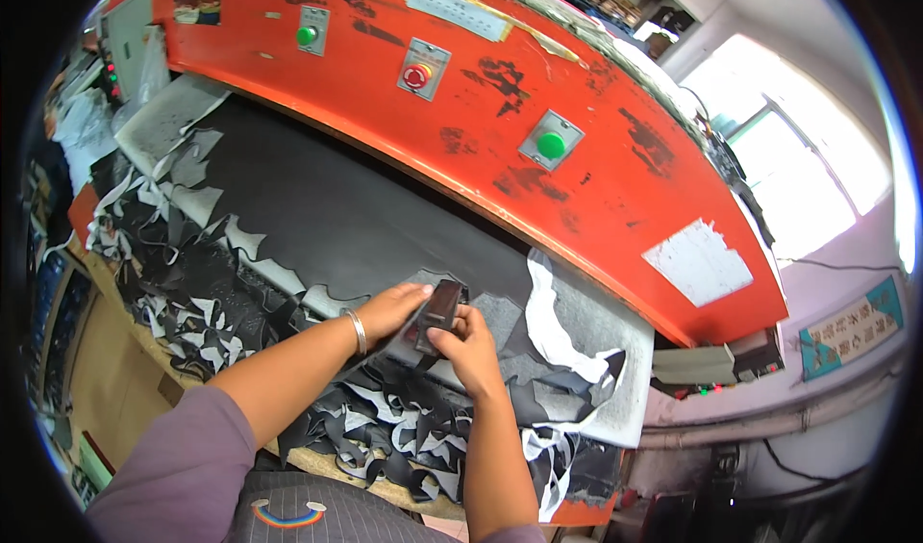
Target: Cutting shoe components from a sheet of material using a hydraulic die-cutting press machine.
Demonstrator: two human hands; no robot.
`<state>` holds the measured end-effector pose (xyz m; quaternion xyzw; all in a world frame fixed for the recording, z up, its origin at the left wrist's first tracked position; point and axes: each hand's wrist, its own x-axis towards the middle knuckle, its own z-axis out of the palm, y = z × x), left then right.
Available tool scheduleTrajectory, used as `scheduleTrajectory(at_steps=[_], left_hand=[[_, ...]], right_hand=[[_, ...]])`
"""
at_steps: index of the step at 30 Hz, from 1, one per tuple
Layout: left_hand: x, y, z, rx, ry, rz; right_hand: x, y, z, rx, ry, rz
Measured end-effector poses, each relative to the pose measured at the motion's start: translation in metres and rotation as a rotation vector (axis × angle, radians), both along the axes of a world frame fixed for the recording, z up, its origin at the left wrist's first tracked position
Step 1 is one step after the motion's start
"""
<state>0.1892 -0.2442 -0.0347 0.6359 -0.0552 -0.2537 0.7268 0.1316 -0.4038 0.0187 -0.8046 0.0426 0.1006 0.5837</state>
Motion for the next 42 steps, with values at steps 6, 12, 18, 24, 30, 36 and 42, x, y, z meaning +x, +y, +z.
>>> scheduleTrajectory(at_steps=[6, 12, 18, 24, 30, 36, 42], left_hand=[[-0.020, 0.003, 0.012, -0.060, 0.072, -0.222], [-0.037, 0.083, 0.043, -0.147, 0.279, -0.288], [-0.038, 0.182, 0.014, -0.078, 0.189, -0.185], [-0.048, 0.281, -0.015, 0.828, -0.361, -0.333], [-0.066, 0.305, 0.030, 0.835, -0.588, -0.069], [-0.048, 0.289, 0.045, 0.742, -0.681, 0.008], [-0.005, 0.229, 0.015, 0.780, -0.684, -0.041]], right_hand=[[-0.047, 0.003, -0.013, 0.591, -0.055, -0.128], [-0.059, 0.061, 0.013, 0.516, 0.012, -0.019], [-0.031, 0.145, 0.027, 0.539, 0.116, 0.109], [0.045, 0.192, 0.023, -0.189, 0.040, -0.173], [0.080, 0.210, 0.012, -0.832, 0.069, -0.206], [0.065, 0.204, 0.007, -1.023, 0.026, -0.085], [0.066, 0.139, -0.009, -0.714, -0.318, -0.073]])
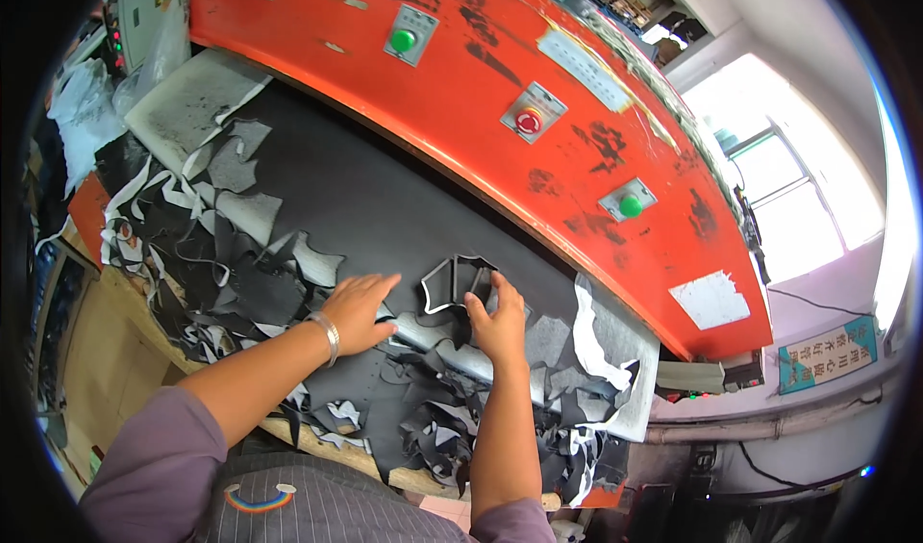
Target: Cutting shoe components from a sheet of material using a hydraulic die-cutting press machine.
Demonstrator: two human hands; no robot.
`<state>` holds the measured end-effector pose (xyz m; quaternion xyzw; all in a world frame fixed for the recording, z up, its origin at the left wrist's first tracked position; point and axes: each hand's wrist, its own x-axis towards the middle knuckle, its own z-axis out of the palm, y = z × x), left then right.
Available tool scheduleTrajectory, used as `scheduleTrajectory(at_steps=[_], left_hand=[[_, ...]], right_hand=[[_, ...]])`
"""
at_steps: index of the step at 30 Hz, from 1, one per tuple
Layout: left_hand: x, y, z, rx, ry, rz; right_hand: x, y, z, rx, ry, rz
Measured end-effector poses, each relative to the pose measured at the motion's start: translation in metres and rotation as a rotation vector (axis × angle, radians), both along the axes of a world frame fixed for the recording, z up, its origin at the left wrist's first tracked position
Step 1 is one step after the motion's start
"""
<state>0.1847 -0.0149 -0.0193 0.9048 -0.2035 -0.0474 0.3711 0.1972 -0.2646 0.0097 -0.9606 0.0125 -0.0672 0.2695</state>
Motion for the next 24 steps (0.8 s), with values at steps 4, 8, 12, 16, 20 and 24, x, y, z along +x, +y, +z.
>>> scheduleTrajectory(at_steps=[4, 8, 12, 16, 20, 24], left_hand=[[0.021, -0.048, -0.003, 0.037, -0.038, 0.109], [0.026, -0.068, 0.005, 0.118, -0.010, 0.047], [0.025, -0.070, 0.001, 0.139, -0.036, 0.064], [0.035, -0.056, -0.004, 0.046, -0.020, -0.033], [0.036, -0.053, -0.011, -0.007, -0.066, 0.005], [0.029, -0.051, -0.004, -0.167, 0.034, 0.095]], right_hand=[[0.004, -0.041, -0.016, 0.297, 0.094, 0.059], [0.017, -0.071, -0.018, 0.416, 0.212, 0.241], [0.026, -0.074, -0.003, 0.161, 0.314, 0.320], [0.034, -0.066, 0.015, -0.024, -0.032, 0.451], [0.064, -0.011, 0.025, -0.314, -0.372, 0.733], [0.069, 0.026, 0.028, -0.374, -0.067, 0.780]])
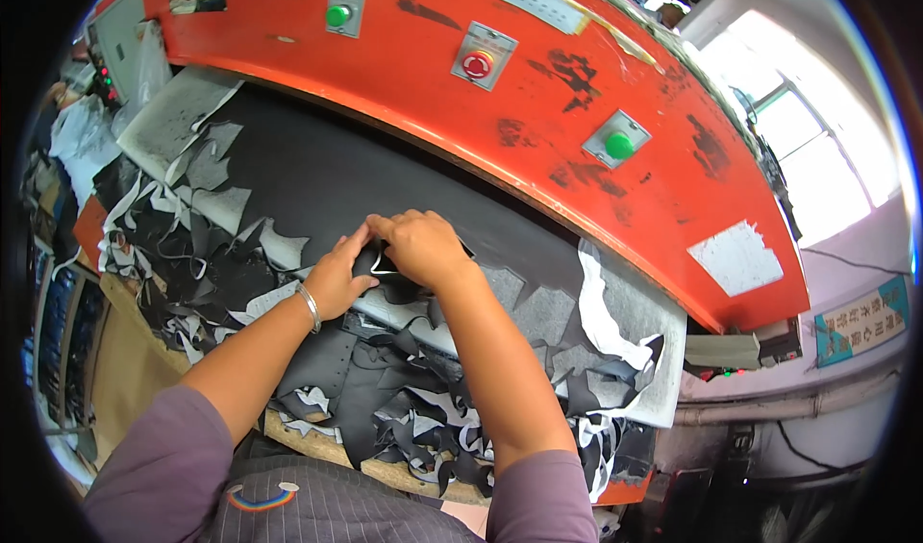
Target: Cutting shoe components from a sheet of material using a hydraulic die-cutting press machine.
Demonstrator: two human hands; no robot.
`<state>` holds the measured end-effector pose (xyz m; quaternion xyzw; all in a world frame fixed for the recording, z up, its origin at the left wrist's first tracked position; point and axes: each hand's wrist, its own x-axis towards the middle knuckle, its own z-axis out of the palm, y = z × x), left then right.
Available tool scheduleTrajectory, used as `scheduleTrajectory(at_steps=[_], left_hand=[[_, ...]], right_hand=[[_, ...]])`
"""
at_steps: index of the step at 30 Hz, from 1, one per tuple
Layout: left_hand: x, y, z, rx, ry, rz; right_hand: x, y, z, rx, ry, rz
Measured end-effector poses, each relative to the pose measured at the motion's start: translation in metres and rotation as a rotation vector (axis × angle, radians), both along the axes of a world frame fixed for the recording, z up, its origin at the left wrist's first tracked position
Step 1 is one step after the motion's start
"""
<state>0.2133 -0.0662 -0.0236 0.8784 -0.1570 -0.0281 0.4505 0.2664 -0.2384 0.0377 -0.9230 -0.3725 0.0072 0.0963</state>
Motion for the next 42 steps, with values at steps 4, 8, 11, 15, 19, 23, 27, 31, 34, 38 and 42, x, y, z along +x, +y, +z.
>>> scheduleTrajectory(at_steps=[4, 8, 11, 15, 19, 23, 27, 31, 34, 38, 42], left_hand=[[-0.008, -0.007, 0.000, -0.056, -0.041, -0.004], [-0.006, 0.007, -0.015, -0.082, -0.090, -0.081], [-0.009, 0.007, -0.022, 0.044, -0.163, -0.086], [-0.010, -0.003, -0.022, 0.091, -0.222, -0.093], [-0.016, -0.011, -0.013, 0.280, -0.205, -0.085], [-0.023, -0.015, -0.012, 0.260, -0.208, -0.049], [-0.046, -0.027, -0.029, 0.133, -0.322, 0.110], [-0.064, -0.035, -0.036, 0.131, -0.349, 0.169], [-0.065, -0.041, -0.033, 0.192, -0.310, 0.162], [-0.065, -0.047, -0.030, 0.241, -0.368, 0.152], [-0.063, -0.048, -0.031, 0.287, -0.394, 0.149]], right_hand=[[0.012, -0.018, -0.009, -0.095, -0.151, -0.058], [0.010, -0.051, 0.007, 0.090, 0.018, -0.514], [-0.002, -0.065, -0.006, 0.393, 0.274, -0.760], [-0.009, -0.072, -0.020, 0.714, 0.540, -1.031], [-0.012, -0.077, -0.030, 0.718, 0.505, -1.063], [-0.020, -0.096, -0.050, 0.653, 0.337, -0.851], [-0.042, -0.123, -0.062, 0.628, 0.329, -0.517], [-0.052, -0.120, -0.067, 0.429, 0.152, -0.506], [-0.053, -0.113, -0.071, 0.458, 0.069, -0.571], [-0.050, -0.120, -0.078, 0.581, -0.058, -0.602], [-0.038, -0.125, -0.076, 0.593, -0.032, -0.627]])
